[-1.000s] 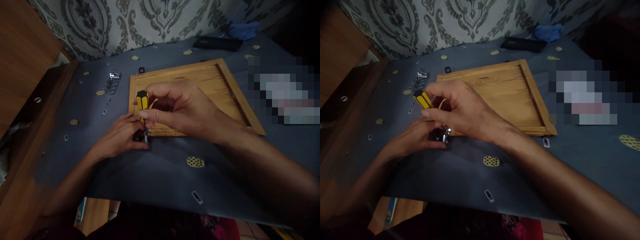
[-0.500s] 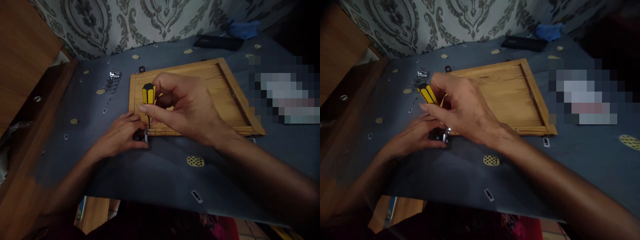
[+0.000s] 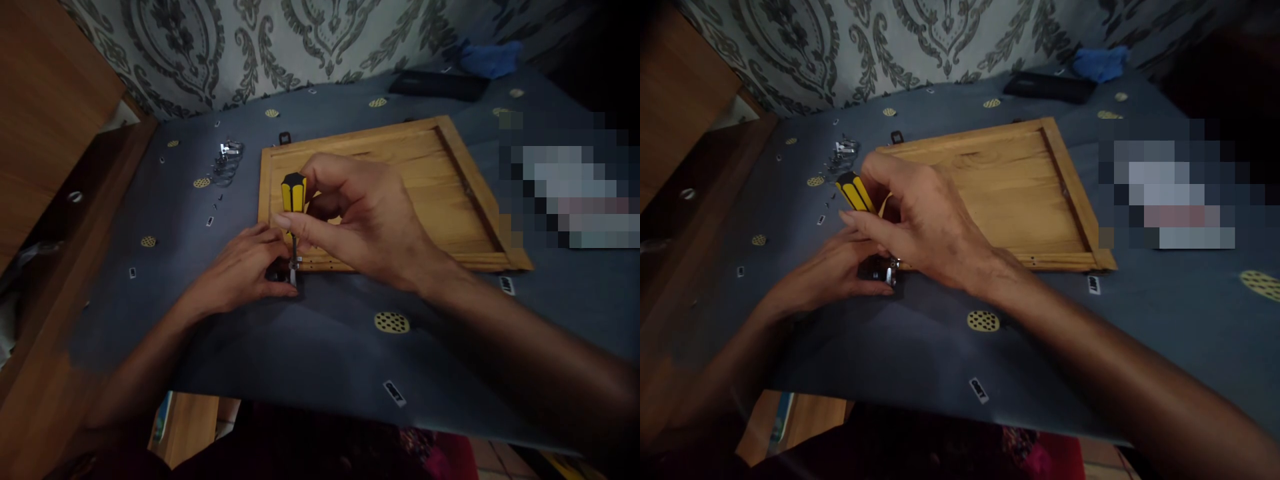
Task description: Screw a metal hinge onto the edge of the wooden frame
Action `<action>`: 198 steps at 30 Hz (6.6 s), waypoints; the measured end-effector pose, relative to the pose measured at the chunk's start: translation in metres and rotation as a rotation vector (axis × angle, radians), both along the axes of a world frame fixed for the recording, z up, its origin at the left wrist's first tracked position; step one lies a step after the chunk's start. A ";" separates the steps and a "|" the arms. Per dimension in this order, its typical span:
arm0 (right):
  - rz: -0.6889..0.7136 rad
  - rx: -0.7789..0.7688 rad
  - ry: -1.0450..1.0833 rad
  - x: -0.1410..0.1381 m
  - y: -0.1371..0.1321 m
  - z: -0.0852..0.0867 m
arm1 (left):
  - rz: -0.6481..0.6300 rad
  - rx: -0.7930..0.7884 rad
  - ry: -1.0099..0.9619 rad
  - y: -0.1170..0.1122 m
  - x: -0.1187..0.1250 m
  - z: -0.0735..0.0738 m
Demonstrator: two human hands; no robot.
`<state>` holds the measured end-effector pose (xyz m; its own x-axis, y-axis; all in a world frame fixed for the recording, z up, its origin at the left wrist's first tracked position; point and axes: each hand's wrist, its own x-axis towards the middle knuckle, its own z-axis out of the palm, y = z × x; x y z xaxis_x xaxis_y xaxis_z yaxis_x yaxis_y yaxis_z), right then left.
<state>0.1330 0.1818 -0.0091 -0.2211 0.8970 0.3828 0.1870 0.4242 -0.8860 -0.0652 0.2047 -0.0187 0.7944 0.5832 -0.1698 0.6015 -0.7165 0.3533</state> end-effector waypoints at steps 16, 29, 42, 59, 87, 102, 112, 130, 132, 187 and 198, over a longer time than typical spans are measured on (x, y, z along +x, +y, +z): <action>0.165 -0.094 0.130 0.005 0.008 0.004 | 0.014 -0.011 -0.039 0.001 0.000 -0.002; 0.041 -0.124 0.225 0.002 -0.003 -0.004 | 0.027 -0.013 -0.058 -0.001 -0.003 -0.005; -0.006 -0.146 0.154 -0.001 -0.001 0.000 | -0.002 -0.013 -0.076 -0.002 -0.006 -0.007; -0.220 -0.014 0.110 -0.004 -0.014 -0.005 | 0.004 -0.008 -0.037 -0.002 -0.004 -0.007; -0.337 0.076 0.175 0.001 -0.028 -0.024 | -0.007 0.019 -0.057 -0.001 -0.006 -0.012; -0.140 0.035 -0.063 0.007 -0.034 -0.002 | -0.018 0.012 -0.067 0.000 -0.007 -0.014; -0.325 0.128 0.006 -0.004 -0.034 -0.010 | -0.017 0.030 -0.075 0.000 -0.008 -0.015; -0.341 0.198 0.017 0.001 -0.027 -0.024 | -0.020 0.022 -0.043 0.000 -0.006 -0.011; -0.341 0.200 0.019 0.001 -0.027 -0.024 | -0.020 0.021 -0.049 0.000 -0.007 -0.012; -0.588 0.224 0.377 -0.005 -0.071 -0.021 | -0.022 0.083 -0.043 0.007 -0.007 -0.015; -0.887 -0.067 0.196 0.024 -0.136 -0.087 | -0.033 0.144 -0.050 0.017 -0.007 -0.019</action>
